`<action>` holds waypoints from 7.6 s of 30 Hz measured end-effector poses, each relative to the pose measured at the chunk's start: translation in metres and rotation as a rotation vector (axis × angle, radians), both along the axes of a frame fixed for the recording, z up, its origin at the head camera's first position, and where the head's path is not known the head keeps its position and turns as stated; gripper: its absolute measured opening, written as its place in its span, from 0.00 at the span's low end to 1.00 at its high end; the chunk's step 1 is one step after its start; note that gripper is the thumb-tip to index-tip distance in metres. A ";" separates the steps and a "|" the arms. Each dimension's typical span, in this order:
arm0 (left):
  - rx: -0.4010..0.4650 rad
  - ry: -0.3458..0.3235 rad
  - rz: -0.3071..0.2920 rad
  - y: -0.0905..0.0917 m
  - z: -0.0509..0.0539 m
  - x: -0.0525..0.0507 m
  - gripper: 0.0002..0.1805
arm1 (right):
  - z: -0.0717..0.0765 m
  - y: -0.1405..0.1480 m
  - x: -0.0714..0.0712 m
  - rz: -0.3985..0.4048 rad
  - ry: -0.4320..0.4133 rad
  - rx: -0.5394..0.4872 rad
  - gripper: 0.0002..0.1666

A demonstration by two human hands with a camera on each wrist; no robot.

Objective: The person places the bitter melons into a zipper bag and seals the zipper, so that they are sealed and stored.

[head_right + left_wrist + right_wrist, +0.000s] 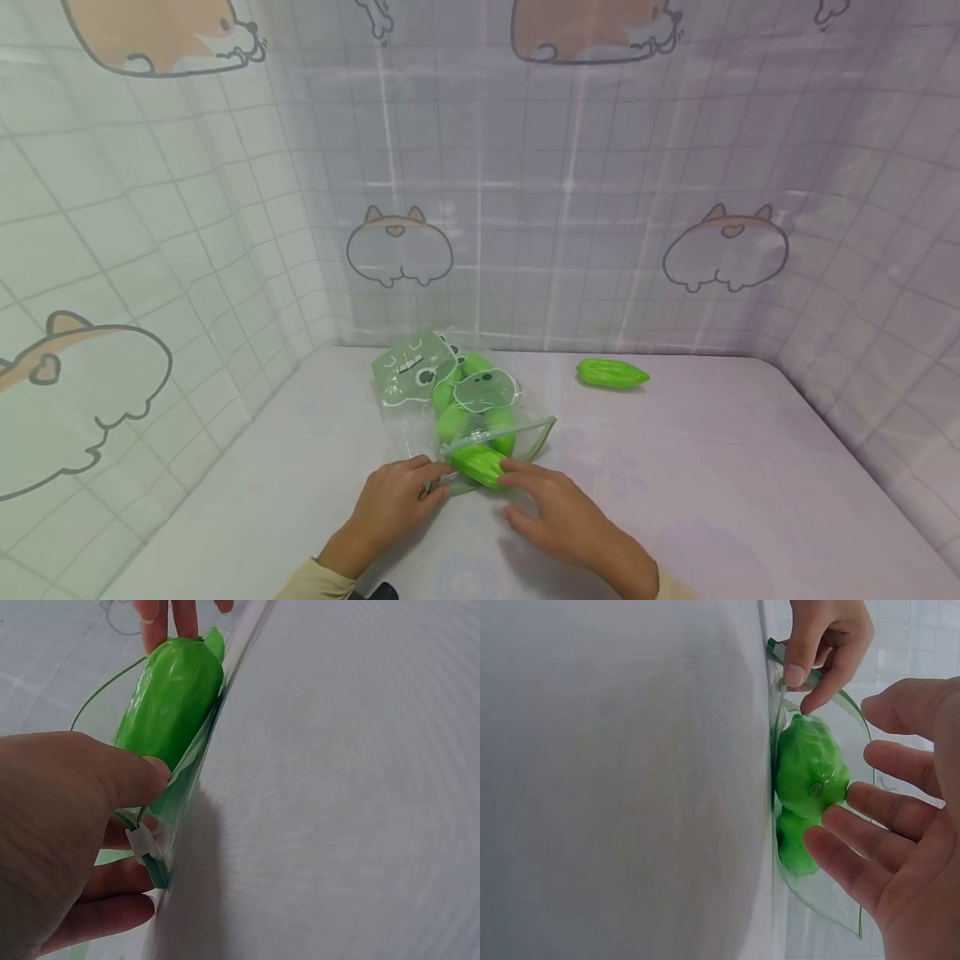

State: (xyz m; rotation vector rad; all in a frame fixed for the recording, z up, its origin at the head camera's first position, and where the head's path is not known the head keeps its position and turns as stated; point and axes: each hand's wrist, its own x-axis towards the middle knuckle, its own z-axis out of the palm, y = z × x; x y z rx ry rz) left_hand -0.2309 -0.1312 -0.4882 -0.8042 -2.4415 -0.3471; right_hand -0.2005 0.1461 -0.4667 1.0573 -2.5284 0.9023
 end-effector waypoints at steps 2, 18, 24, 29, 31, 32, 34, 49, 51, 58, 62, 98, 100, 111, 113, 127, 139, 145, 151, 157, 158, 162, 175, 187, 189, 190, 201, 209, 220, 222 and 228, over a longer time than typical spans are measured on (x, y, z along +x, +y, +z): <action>0.000 -0.006 0.004 0.000 0.000 0.000 0.11 | 0.000 -0.003 -0.001 -0.001 0.008 0.014 0.18; -0.014 -0.002 0.007 0.000 0.001 0.000 0.12 | 0.003 -0.020 -0.004 -0.027 -0.113 0.067 0.18; -0.024 -0.011 0.013 -0.001 0.001 -0.001 0.13 | 0.003 -0.023 -0.007 -0.013 -0.113 0.059 0.17; -0.019 -0.006 0.007 -0.001 0.000 -0.001 0.12 | 0.001 -0.026 -0.011 0.007 -0.097 0.053 0.17; -0.014 -0.002 0.003 -0.001 0.000 -0.001 0.12 | 0.002 -0.027 -0.012 0.008 -0.112 0.065 0.18; -0.013 -0.001 0.003 -0.001 0.000 -0.001 0.12 | 0.002 -0.028 -0.012 0.007 -0.118 0.070 0.18; -0.010 -0.002 0.002 0.000 0.001 0.000 0.12 | 0.003 -0.029 -0.011 0.004 -0.130 0.078 0.18; -0.009 0.002 0.004 0.000 0.001 0.000 0.11 | 0.002 -0.032 -0.013 0.008 -0.150 0.050 0.18; -0.008 0.002 0.002 0.000 0.000 0.000 0.11 | 0.002 -0.032 -0.013 0.001 -0.147 0.054 0.18; -0.006 0.001 0.002 0.001 0.001 0.000 0.10 | 0.003 -0.033 -0.013 -0.013 -0.172 0.092 0.19; -0.010 0.000 0.006 0.001 0.002 0.000 0.10 | 0.004 -0.034 -0.014 -0.001 -0.178 0.111 0.20; -0.009 -0.006 0.030 0.002 0.003 0.003 0.10 | 0.002 -0.046 -0.029 0.089 -0.153 0.129 0.24; -0.009 -0.009 0.030 0.002 0.003 0.003 0.11 | 0.002 -0.047 -0.030 0.089 -0.150 0.130 0.25; -0.008 0.014 0.005 0.000 0.003 0.007 0.11 | 0.000 -0.048 -0.033 0.107 -0.183 0.135 0.26; 0.012 0.032 -0.008 -0.001 0.001 0.008 0.11 | 0.000 -0.048 -0.033 0.100 -0.199 0.143 0.26; 0.127 0.004 -0.014 -0.003 -0.009 0.004 0.14 | -0.001 -0.047 -0.035 0.078 -0.214 0.166 0.24; 0.144 -0.108 -0.006 -0.001 -0.008 0.000 0.12 | 0.002 0.003 -0.044 -0.015 -0.339 -0.110 0.15; 0.150 -0.125 -0.003 -0.001 -0.008 0.001 0.12 | 0.002 0.034 -0.050 -0.145 -0.373 -0.212 0.17; 0.173 -0.172 -0.003 -0.002 -0.006 0.002 0.12 | 0.004 0.056 -0.056 -0.190 -0.408 -0.247 0.19; 0.172 -0.194 -0.002 -0.002 -0.007 -0.002 0.11 | 0.006 0.076 -0.065 -0.252 -0.413 -0.233 0.20; 0.171 -0.196 -0.003 -0.002 -0.007 -0.003 0.11 | 0.006 0.079 -0.067 -0.270 -0.416 -0.235 0.20; 0.167 -0.215 -0.016 -0.002 -0.006 -0.005 0.11 | 0.007 0.091 -0.073 -0.314 -0.402 -0.238 0.20; 0.172 -0.212 -0.008 -0.005 -0.008 -0.003 0.10 | 0.019 0.119 -0.099 -0.355 -0.364 -0.238 0.20; 0.175 -0.213 -0.012 -0.006 -0.011 -0.001 0.10 | 0.023 0.130 -0.112 -0.378 -0.342 -0.279 0.20; 0.175 -0.206 -0.013 -0.006 -0.011 -0.001 0.10 | 0.022 0.134 -0.115 -0.388 -0.344 -0.290 0.20; 0.176 -0.204 -0.015 -0.006 -0.011 -0.002 0.10 | 0.022 0.136 -0.115 -0.391 -0.345 -0.292 0.21; 0.184 -0.205 -0.028 -0.003 -0.011 -0.002 0.10 | 0.018 0.149 -0.123 -0.496 -0.334 -0.264 0.25; 0.186 -0.235 -0.024 -0.005 -0.012 -0.004 0.10 | 0.018 0.156 -0.132 -0.516 -0.320 -0.270 0.27; 0.177 -0.220 -0.021 -0.004 -0.010 -0.010 0.10 | 0.024 0.170 -0.143 -0.628 -0.259 -0.264 0.28; 0.177 -0.227 -0.018 -0.004 -0.010 -0.010 0.10 | 0.023 0.172 -0.144 -0.651 -0.261 -0.272 0.29; 0.177 -0.261 -0.019 -0.005 -0.009 -0.010 0.10 | 0.017 0.178 -0.148 -0.692 -0.305 -0.298 0.30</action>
